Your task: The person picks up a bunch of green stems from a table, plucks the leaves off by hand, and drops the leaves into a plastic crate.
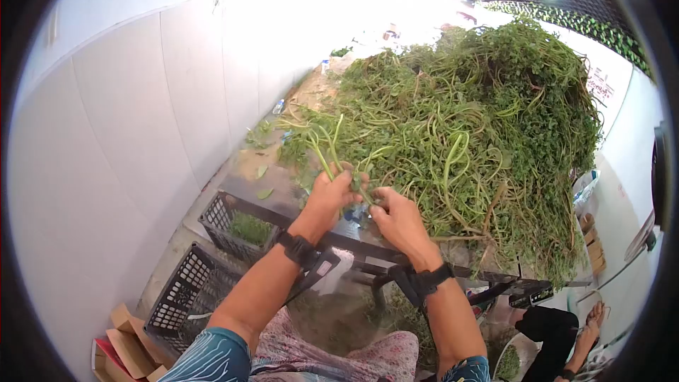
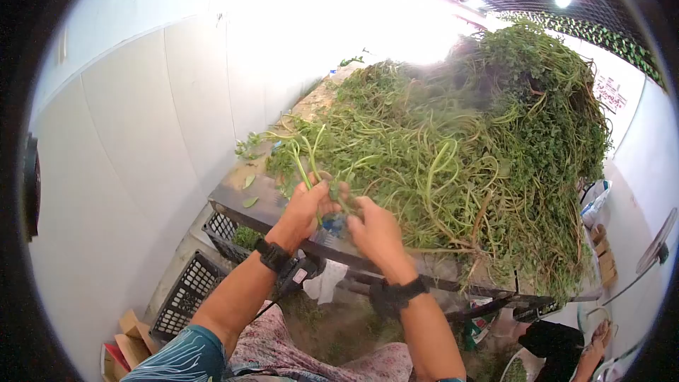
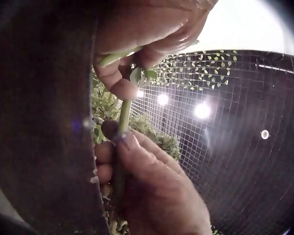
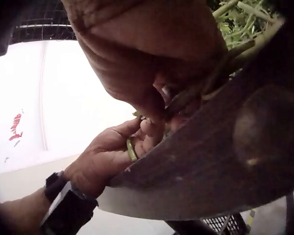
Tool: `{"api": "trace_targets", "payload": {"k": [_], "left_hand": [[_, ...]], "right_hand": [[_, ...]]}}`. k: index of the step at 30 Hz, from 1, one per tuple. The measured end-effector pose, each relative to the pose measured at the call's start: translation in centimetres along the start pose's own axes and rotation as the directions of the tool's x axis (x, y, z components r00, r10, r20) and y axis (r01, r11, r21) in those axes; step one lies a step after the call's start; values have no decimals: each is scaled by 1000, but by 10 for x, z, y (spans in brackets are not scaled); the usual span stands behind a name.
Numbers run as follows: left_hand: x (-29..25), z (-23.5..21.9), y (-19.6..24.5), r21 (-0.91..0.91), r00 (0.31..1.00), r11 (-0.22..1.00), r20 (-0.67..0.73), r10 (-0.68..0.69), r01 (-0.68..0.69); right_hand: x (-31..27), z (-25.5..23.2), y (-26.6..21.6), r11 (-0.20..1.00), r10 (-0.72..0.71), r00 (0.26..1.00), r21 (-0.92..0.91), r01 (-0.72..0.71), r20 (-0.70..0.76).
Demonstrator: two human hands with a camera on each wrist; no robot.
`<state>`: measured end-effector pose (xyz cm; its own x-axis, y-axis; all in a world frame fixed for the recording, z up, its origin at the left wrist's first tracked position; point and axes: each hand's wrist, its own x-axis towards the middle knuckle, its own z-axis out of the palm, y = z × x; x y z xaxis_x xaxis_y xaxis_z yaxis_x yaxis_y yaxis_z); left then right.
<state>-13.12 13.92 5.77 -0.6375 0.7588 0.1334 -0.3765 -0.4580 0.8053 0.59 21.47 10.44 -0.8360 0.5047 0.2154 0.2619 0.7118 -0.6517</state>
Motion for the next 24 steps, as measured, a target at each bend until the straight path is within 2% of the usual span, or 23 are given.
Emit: {"api": "trace_targets", "payload": {"k": [2,6,10,13,16,18,19,24], "left_hand": [[0,-4,-1,-60,1000,998,20,-20,21],[1,-5,1,-143,998,988,13,-61,62],[0,0,5,-166,998,984,-14,-69,66],[2,-5,1,-170,998,984,-27,-62,56],[4,-6,2,-190,997,979,-24,-74,68],[4,-6,2,-188,996,979,-32,-79,72],[6,-7,0,-191,997,980,-22,-70,65],[9,-12,-4,-203,999,978,6,-44,45]], "right_hand": [[-6,3,18,998,-8,1000,60,8,2],[-20,-7,25,995,-100,994,0,100,-53],[-27,-26,23,998,-23,991,-56,31,135],[-30,-21,30,971,-237,970,-28,236,-49],[-34,-25,41,961,-277,901,-75,267,-335],[-42,-39,43,971,-34,901,201,134,-433],[-47,-48,44,937,96,885,341,74,-456],[-71,-72,54,919,177,879,393,12,-442]]}}
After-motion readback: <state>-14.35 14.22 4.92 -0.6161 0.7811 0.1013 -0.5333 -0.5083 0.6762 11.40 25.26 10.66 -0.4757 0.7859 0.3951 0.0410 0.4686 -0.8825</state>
